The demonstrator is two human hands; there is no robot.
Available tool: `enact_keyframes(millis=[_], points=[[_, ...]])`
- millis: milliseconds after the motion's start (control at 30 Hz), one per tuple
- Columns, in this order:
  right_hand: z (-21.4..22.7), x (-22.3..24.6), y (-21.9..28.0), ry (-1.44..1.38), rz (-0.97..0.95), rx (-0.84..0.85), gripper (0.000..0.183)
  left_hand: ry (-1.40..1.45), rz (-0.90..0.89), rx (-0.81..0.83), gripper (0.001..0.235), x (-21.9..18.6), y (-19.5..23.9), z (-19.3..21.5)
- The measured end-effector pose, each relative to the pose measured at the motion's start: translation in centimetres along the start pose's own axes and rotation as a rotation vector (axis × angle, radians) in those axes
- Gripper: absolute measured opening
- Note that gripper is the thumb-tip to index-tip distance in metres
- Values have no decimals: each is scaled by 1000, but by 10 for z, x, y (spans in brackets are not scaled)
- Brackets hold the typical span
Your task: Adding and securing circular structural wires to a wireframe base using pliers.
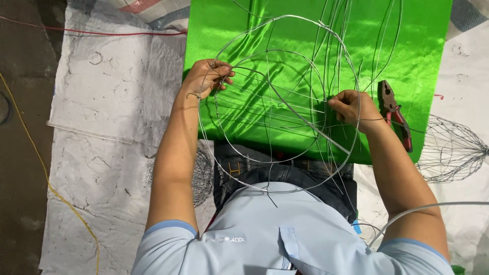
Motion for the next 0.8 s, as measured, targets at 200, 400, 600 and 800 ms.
enact_keyframes(millis=[200,400,600,800], points=[[-9,15,10,-140,-23,25,17,6,0,-17,21,-5,6,-1],[-20,-16,2,-372,-76,-52,12,13,-11,-25,20,-4,10,0],[-23,-4,8,-478,-68,-63,20,13,1,9,22,-11,20,-2],[-25,-11,7,-459,-71,-42,19,13,-11,47,24,-12,19,0]])
Point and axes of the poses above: each hand's wrist, its own y-axis away from the middle knuckle, its own z-axis out of the back of the hand, x = y × z, the point moved 3 cm from there along -y, towards the middle knuckle, and after that the axes turned 1 degree about x, right-handed, at the moved point
